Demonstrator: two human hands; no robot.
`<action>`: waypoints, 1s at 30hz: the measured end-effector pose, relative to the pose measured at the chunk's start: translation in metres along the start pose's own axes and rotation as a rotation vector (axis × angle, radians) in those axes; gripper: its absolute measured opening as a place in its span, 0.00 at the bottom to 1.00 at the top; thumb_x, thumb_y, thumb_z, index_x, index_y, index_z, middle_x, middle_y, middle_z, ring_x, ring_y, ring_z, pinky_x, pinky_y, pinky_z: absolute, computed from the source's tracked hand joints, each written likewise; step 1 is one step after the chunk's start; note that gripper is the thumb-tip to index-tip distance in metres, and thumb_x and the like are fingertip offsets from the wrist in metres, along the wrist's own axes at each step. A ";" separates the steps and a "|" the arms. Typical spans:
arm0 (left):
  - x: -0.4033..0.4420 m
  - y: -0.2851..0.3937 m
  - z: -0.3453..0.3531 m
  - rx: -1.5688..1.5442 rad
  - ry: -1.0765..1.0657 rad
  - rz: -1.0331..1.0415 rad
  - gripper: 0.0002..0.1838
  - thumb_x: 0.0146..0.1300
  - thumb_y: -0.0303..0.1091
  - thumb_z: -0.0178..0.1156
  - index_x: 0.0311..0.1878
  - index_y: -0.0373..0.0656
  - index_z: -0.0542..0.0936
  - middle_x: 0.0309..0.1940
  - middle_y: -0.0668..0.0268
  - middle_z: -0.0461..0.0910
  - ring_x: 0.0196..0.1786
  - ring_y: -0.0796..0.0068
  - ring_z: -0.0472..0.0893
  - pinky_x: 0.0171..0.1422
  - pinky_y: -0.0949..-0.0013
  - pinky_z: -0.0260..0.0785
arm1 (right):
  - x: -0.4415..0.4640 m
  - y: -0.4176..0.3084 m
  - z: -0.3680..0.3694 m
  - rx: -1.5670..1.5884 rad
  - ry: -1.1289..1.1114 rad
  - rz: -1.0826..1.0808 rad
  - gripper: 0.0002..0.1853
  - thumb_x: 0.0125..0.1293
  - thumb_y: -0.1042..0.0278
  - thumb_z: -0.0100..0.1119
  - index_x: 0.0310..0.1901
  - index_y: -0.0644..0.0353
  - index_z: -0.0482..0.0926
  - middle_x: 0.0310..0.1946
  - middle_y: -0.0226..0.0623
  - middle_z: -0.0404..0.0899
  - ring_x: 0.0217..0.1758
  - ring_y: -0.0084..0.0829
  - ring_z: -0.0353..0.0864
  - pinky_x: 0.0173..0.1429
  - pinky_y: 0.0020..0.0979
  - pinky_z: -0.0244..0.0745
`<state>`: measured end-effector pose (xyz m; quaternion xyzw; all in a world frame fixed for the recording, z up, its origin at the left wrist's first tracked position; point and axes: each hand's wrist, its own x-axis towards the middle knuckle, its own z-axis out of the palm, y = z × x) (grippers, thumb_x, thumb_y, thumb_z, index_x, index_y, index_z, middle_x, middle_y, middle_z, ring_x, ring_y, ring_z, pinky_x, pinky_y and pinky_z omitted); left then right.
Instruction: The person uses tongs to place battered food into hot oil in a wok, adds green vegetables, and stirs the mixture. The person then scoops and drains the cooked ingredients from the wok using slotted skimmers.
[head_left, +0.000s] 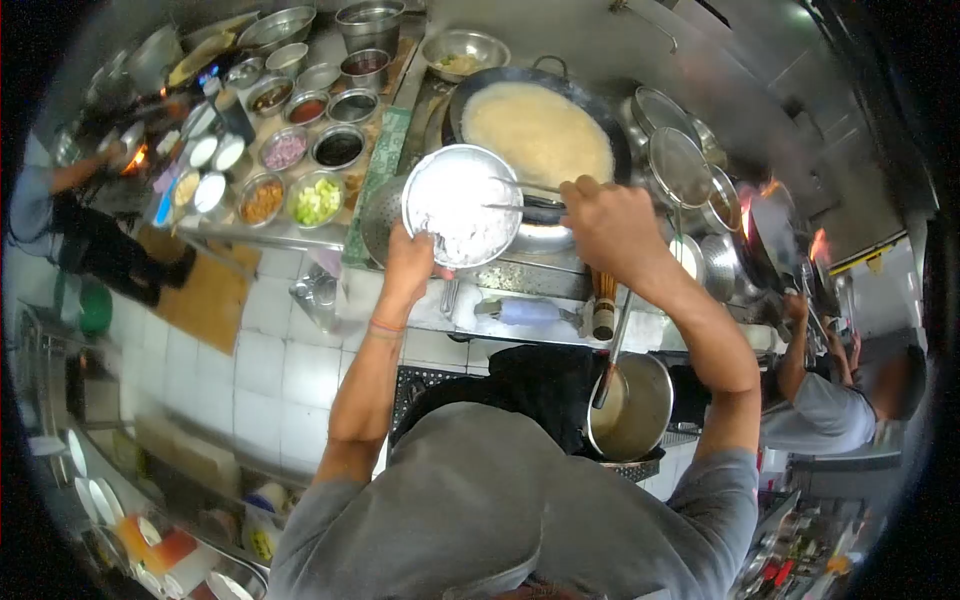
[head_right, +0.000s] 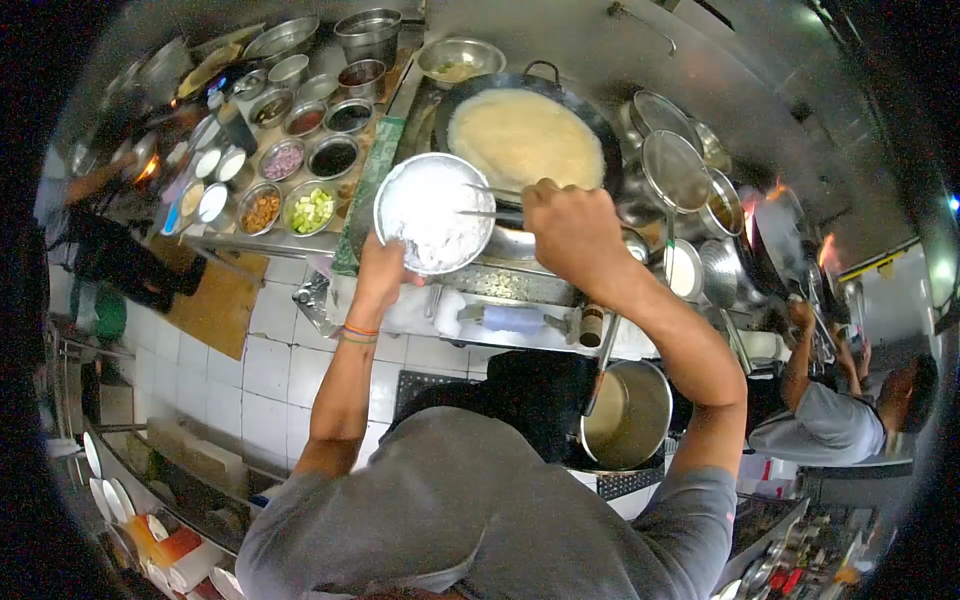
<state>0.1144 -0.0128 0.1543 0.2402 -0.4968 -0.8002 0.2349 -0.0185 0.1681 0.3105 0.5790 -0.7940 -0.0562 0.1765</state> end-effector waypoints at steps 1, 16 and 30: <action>-0.001 0.000 0.002 0.011 0.002 0.036 0.21 0.59 0.21 0.39 0.58 0.31 0.63 0.40 0.52 0.77 0.27 0.67 0.81 0.14 0.73 0.74 | 0.003 0.001 -0.001 -0.004 0.000 0.004 0.08 0.55 0.64 0.61 0.30 0.60 0.79 0.28 0.40 0.80 0.29 0.40 0.83 0.28 0.39 0.75; 0.023 -0.049 -0.015 -0.070 0.054 -0.182 0.23 0.59 0.22 0.40 0.59 0.42 0.68 0.44 0.58 0.79 0.35 0.69 0.83 0.20 0.71 0.76 | 0.028 0.058 -0.060 -0.030 0.240 0.383 0.12 0.54 0.62 0.62 0.40 0.55 0.83 0.33 0.44 0.82 0.34 0.45 0.82 0.40 0.41 0.76; 0.010 -0.047 -0.045 -0.122 0.140 -0.211 0.22 0.57 0.22 0.42 0.57 0.34 0.69 0.43 0.55 0.79 0.34 0.65 0.82 0.23 0.68 0.77 | 0.046 0.089 0.049 0.038 -0.184 0.620 0.16 0.58 0.57 0.57 0.41 0.59 0.80 0.39 0.50 0.80 0.46 0.49 0.79 0.49 0.45 0.73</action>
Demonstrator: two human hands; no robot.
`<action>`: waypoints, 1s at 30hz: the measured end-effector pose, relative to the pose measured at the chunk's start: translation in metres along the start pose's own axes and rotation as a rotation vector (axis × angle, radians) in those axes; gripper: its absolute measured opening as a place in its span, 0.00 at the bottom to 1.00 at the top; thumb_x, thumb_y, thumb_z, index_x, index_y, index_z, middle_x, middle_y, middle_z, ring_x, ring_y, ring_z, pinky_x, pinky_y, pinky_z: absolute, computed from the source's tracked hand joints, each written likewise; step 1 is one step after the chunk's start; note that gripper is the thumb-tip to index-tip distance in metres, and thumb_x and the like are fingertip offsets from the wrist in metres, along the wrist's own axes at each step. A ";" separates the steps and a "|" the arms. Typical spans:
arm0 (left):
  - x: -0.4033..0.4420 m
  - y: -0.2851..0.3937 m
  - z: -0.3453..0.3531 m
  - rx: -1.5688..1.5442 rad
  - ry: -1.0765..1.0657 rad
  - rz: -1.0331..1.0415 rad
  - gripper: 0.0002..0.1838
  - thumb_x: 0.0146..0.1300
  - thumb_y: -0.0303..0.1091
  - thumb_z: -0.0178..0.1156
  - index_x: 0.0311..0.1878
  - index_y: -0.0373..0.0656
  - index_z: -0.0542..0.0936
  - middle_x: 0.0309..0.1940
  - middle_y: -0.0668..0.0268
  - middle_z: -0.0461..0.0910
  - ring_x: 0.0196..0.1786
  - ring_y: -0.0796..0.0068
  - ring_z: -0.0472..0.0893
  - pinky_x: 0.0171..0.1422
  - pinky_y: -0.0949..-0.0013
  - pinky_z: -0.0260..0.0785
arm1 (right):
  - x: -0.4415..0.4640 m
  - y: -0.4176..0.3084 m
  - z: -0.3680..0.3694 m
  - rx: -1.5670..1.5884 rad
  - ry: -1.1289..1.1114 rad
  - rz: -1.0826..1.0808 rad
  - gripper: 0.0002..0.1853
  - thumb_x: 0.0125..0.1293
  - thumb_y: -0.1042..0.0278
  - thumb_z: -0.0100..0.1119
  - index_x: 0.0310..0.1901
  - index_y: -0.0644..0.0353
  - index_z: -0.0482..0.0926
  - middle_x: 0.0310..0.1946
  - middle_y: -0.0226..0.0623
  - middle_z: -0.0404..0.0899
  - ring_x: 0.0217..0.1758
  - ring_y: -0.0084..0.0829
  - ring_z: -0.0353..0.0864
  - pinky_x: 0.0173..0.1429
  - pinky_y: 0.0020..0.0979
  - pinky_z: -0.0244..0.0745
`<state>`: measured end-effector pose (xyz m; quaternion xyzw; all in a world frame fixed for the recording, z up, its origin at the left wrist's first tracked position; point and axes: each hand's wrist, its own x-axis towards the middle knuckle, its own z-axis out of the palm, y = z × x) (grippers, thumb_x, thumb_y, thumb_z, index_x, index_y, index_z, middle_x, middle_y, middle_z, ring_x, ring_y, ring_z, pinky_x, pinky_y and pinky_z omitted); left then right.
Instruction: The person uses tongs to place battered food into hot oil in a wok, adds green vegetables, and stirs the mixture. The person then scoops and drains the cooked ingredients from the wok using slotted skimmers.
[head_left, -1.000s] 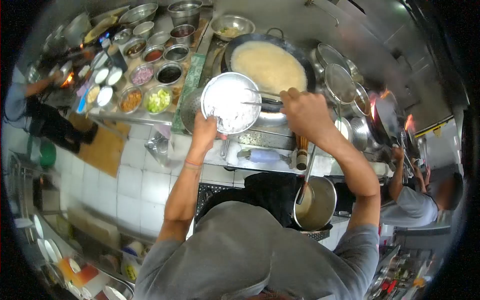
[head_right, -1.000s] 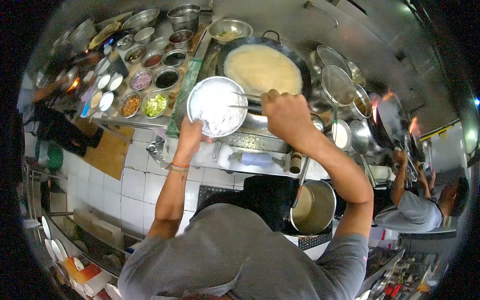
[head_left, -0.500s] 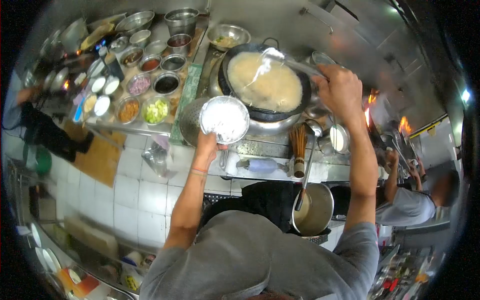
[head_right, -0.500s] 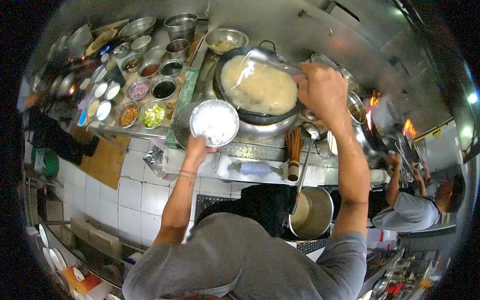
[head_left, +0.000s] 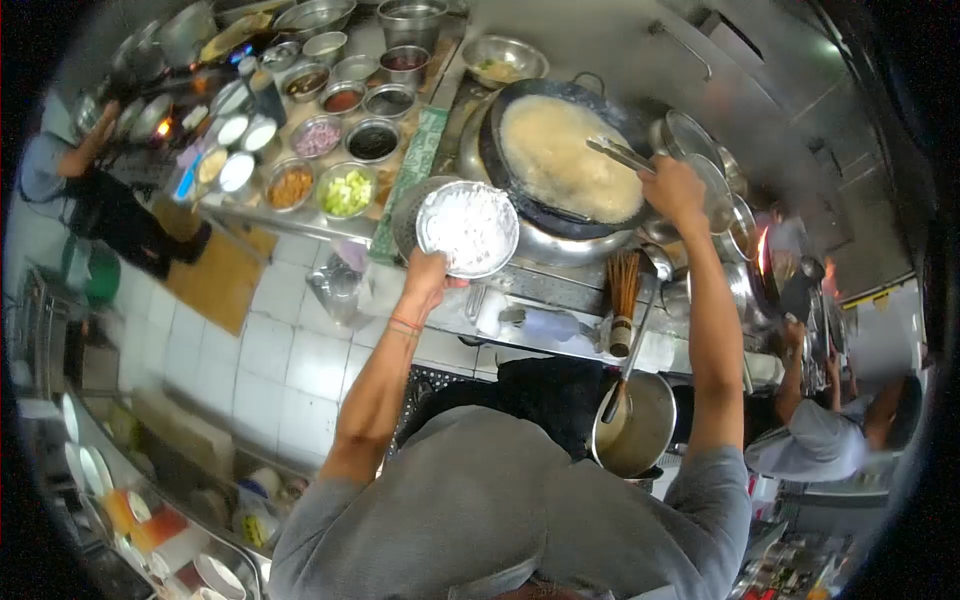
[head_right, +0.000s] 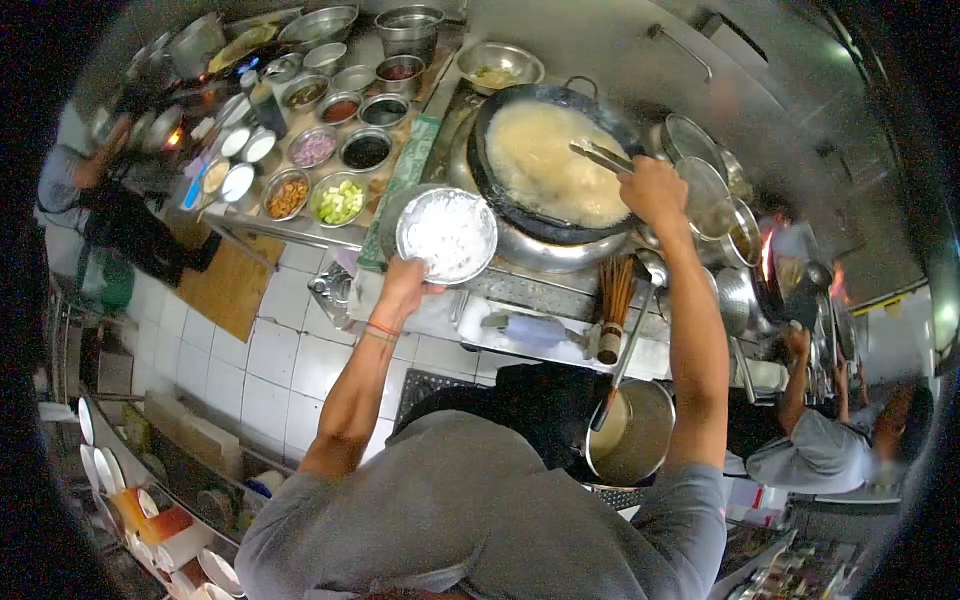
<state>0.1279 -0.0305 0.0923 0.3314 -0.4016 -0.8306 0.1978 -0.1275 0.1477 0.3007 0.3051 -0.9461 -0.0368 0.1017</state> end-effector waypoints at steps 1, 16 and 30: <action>0.003 0.001 -0.001 0.015 -0.032 -0.006 0.23 0.57 0.21 0.40 0.57 0.36 0.69 0.42 0.56 0.80 0.33 0.67 0.83 0.20 0.70 0.76 | -0.011 -0.002 -0.010 0.016 0.055 -0.018 0.14 0.58 0.58 0.58 0.41 0.58 0.81 0.37 0.49 0.81 0.44 0.48 0.80 0.47 0.45 0.73; -0.019 0.036 0.043 0.000 -0.154 0.175 0.18 0.61 0.25 0.42 0.54 0.33 0.69 0.38 0.54 0.79 0.32 0.68 0.82 0.20 0.70 0.77 | -0.090 -0.077 -0.030 0.128 0.105 -0.523 0.10 0.55 0.62 0.62 0.31 0.60 0.80 0.28 0.41 0.80 0.30 0.43 0.82 0.33 0.40 0.76; 0.010 0.011 0.021 -0.054 -0.091 0.016 0.24 0.58 0.23 0.39 0.59 0.38 0.65 0.45 0.55 0.78 0.36 0.67 0.82 0.24 0.69 0.78 | 0.030 -0.030 -0.023 -0.051 0.150 -0.115 0.14 0.55 0.57 0.59 0.39 0.55 0.82 0.34 0.47 0.81 0.40 0.46 0.81 0.44 0.43 0.75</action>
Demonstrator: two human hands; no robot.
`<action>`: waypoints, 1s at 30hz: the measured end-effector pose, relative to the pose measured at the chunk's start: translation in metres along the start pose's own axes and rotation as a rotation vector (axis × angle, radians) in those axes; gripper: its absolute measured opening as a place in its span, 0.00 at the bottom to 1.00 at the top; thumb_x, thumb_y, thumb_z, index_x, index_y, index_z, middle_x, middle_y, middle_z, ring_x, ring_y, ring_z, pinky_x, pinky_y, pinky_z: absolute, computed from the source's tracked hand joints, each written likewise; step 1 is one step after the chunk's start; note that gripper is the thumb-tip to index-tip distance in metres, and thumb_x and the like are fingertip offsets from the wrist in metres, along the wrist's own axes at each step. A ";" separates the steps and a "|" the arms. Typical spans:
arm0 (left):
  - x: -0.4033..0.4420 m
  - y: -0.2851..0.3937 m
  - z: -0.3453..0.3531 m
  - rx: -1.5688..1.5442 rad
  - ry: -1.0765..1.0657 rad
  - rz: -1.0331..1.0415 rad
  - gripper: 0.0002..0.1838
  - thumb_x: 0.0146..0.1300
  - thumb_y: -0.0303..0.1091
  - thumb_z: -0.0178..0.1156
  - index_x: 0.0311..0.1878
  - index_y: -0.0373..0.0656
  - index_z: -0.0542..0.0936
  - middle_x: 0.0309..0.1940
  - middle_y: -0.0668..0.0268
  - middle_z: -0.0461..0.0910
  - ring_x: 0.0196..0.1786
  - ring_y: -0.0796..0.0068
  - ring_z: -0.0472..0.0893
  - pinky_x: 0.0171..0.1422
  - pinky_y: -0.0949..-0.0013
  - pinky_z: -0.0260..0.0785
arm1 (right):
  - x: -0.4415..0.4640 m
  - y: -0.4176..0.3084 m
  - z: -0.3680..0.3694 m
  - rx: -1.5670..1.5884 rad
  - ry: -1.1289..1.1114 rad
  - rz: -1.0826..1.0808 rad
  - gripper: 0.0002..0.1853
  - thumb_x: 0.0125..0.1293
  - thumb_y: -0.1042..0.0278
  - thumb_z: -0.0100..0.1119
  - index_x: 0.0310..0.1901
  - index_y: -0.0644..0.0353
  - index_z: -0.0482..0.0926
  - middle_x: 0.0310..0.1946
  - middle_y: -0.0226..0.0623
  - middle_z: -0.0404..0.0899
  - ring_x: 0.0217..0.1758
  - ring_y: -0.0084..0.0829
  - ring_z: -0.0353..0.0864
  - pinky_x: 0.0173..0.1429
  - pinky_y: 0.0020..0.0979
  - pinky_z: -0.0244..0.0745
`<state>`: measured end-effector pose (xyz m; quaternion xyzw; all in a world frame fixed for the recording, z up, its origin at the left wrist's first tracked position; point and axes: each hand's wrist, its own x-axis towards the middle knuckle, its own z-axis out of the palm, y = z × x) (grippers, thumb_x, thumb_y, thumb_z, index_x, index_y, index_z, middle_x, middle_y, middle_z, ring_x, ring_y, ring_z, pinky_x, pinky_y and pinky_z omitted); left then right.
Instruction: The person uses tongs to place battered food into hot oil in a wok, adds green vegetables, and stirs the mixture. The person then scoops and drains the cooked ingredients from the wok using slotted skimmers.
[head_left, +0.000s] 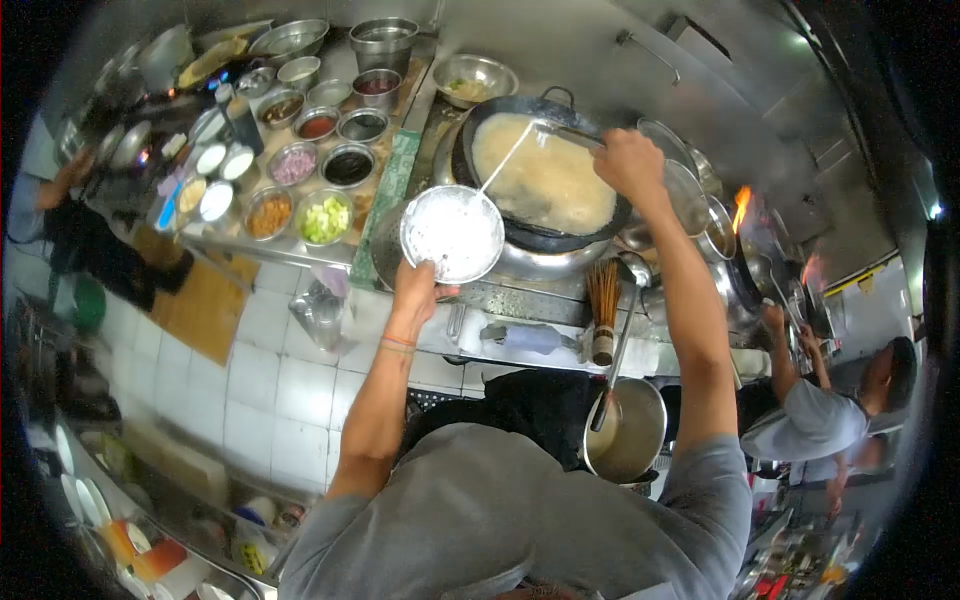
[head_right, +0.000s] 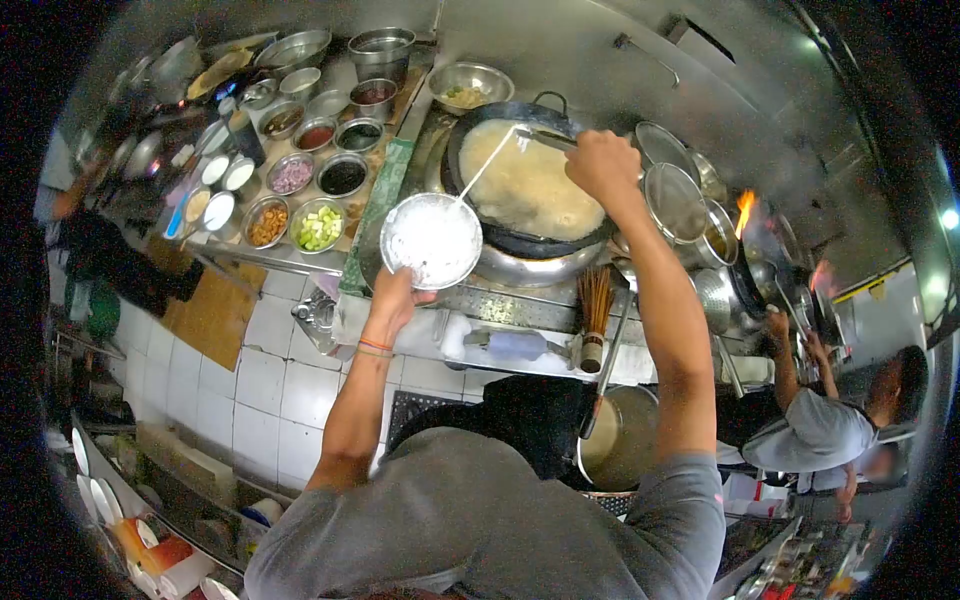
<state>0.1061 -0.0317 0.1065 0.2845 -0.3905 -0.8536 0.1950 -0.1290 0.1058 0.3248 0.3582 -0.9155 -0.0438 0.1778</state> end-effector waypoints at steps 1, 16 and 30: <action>-0.002 0.000 -0.001 0.004 -0.007 -0.001 0.24 0.58 0.23 0.39 0.59 0.38 0.65 0.45 0.55 0.78 0.36 0.67 0.82 0.24 0.69 0.78 | 0.017 0.010 0.022 -0.013 0.007 0.039 0.15 0.56 0.56 0.58 0.40 0.55 0.82 0.36 0.48 0.81 0.42 0.47 0.81 0.46 0.44 0.74; 0.001 0.036 0.025 0.109 -0.110 0.155 0.21 0.60 0.22 0.37 0.57 0.34 0.66 0.42 0.55 0.78 0.33 0.69 0.81 0.23 0.71 0.78 | -0.079 -0.035 -0.017 -0.009 0.105 -0.441 0.13 0.54 0.62 0.63 0.41 0.55 0.80 0.32 0.38 0.80 0.30 0.37 0.82 0.32 0.37 0.75; 0.003 0.020 -0.009 0.140 0.032 0.126 0.24 0.59 0.23 0.38 0.60 0.37 0.65 0.47 0.55 0.76 0.39 0.66 0.82 0.22 0.71 0.77 | -0.065 0.016 -0.050 0.132 0.254 0.003 0.09 0.55 0.63 0.60 0.36 0.55 0.82 0.30 0.42 0.82 0.34 0.44 0.82 0.37 0.42 0.76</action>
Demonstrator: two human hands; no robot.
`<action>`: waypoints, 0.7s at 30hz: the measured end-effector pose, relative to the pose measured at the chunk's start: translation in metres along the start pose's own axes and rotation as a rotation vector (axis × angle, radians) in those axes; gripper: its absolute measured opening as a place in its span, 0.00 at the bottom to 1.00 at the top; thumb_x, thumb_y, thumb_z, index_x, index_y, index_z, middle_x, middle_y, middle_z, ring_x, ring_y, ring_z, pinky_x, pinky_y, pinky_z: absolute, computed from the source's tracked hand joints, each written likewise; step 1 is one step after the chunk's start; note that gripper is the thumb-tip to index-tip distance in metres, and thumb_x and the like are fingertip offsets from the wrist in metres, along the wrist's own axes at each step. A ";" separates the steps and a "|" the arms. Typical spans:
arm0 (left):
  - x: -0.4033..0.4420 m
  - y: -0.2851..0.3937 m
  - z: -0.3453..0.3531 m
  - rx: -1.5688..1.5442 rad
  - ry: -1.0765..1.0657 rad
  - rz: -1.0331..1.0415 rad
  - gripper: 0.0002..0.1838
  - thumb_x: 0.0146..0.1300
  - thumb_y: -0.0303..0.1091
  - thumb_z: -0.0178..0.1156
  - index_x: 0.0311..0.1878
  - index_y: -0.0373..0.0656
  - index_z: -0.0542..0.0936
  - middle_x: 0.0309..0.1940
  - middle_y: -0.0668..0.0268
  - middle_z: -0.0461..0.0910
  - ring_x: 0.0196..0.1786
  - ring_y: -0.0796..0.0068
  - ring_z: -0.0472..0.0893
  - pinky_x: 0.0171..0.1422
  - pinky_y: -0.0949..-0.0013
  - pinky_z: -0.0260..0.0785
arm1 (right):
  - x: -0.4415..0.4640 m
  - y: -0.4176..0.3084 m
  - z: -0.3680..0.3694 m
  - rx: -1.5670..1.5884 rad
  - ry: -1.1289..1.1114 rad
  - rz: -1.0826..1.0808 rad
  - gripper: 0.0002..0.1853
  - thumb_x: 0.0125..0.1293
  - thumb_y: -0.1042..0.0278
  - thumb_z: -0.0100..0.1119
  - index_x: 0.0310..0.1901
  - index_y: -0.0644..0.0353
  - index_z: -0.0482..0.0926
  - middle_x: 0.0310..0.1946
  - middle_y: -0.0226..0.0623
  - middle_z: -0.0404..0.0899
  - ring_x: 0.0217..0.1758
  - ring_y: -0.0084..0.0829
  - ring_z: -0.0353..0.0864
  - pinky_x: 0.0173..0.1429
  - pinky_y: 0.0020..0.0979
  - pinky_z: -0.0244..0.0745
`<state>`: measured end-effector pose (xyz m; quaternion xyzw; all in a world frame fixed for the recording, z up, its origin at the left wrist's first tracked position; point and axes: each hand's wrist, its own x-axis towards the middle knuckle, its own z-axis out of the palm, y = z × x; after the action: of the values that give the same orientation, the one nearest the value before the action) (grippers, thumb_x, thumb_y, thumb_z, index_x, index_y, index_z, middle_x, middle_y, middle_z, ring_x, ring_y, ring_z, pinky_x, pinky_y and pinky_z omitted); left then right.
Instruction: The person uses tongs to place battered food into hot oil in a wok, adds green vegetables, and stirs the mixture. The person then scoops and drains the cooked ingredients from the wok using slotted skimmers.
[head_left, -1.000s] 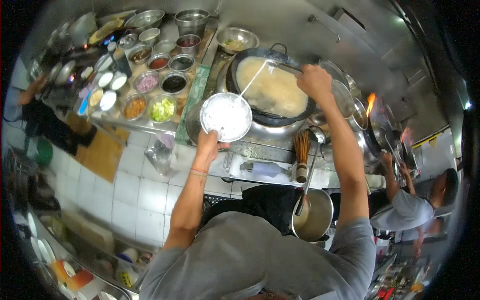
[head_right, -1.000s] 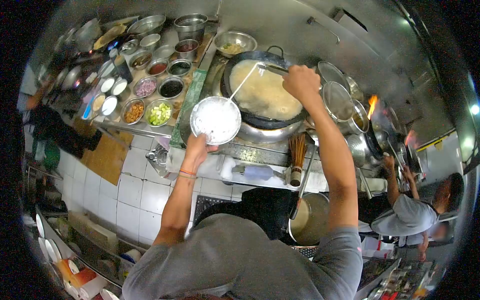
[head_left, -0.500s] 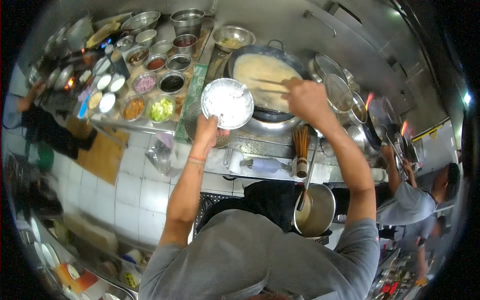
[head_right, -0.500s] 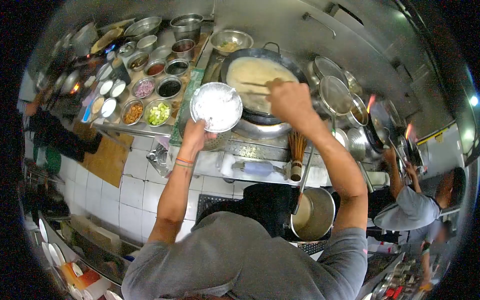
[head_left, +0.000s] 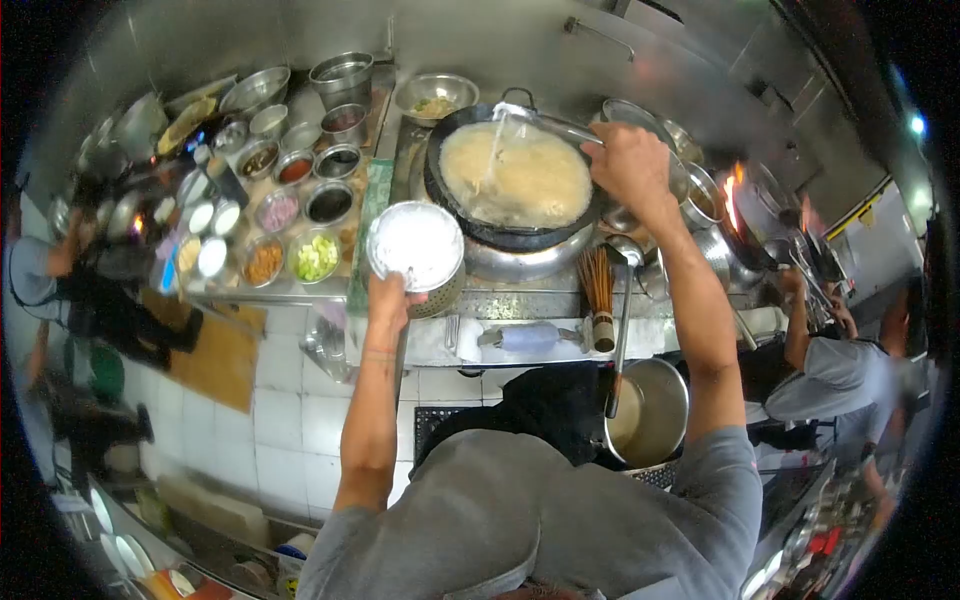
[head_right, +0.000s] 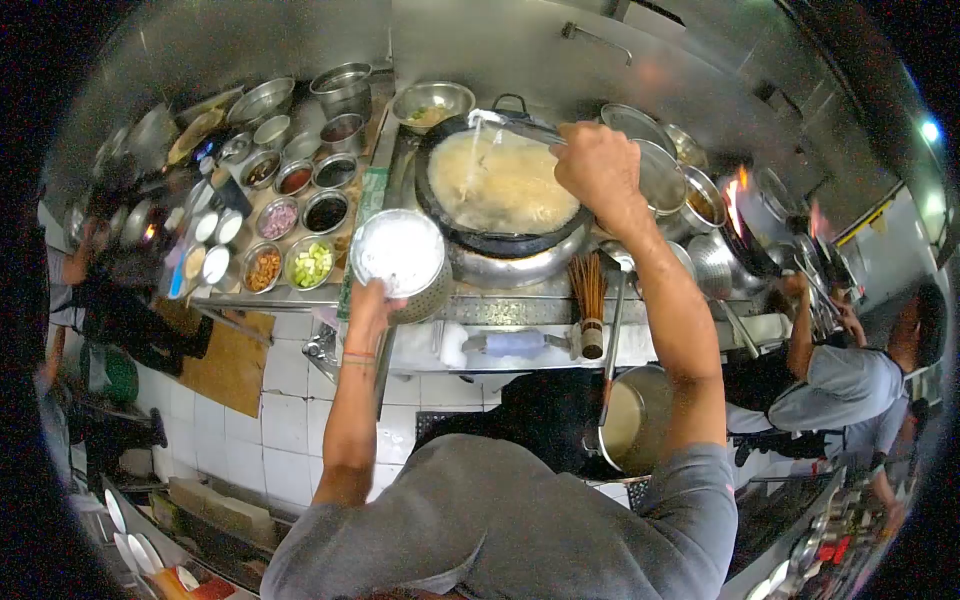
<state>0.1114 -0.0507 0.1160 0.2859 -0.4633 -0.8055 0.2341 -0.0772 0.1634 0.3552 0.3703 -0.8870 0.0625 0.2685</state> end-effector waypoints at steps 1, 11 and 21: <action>-0.004 -0.003 -0.006 -0.015 0.025 0.005 0.24 0.58 0.23 0.39 0.60 0.37 0.65 0.47 0.55 0.76 0.39 0.66 0.82 0.22 0.71 0.77 | 0.002 0.007 0.000 0.024 0.039 0.024 0.10 0.55 0.63 0.60 0.37 0.54 0.83 0.31 0.43 0.82 0.35 0.46 0.82 0.39 0.43 0.76; -0.020 0.008 -0.022 0.061 0.001 0.058 0.22 0.57 0.21 0.39 0.57 0.34 0.64 0.43 0.52 0.76 0.31 0.67 0.82 0.15 0.73 0.73 | -0.013 0.029 0.084 -0.105 -0.452 0.093 0.14 0.56 0.57 0.59 0.38 0.57 0.82 0.35 0.50 0.81 0.40 0.49 0.81 0.46 0.46 0.75; -0.002 -0.035 -0.024 0.033 -0.041 -0.074 0.21 0.60 0.22 0.38 0.57 0.34 0.67 0.43 0.52 0.77 0.31 0.66 0.82 0.16 0.71 0.75 | -0.040 -0.037 -0.018 0.114 -0.264 -0.312 0.10 0.55 0.62 0.62 0.37 0.55 0.81 0.32 0.38 0.82 0.34 0.42 0.82 0.38 0.41 0.76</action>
<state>0.1255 -0.0477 0.0756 0.2900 -0.4705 -0.8116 0.1896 -0.0206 0.1672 0.3463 0.5227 -0.8415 0.0210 0.1350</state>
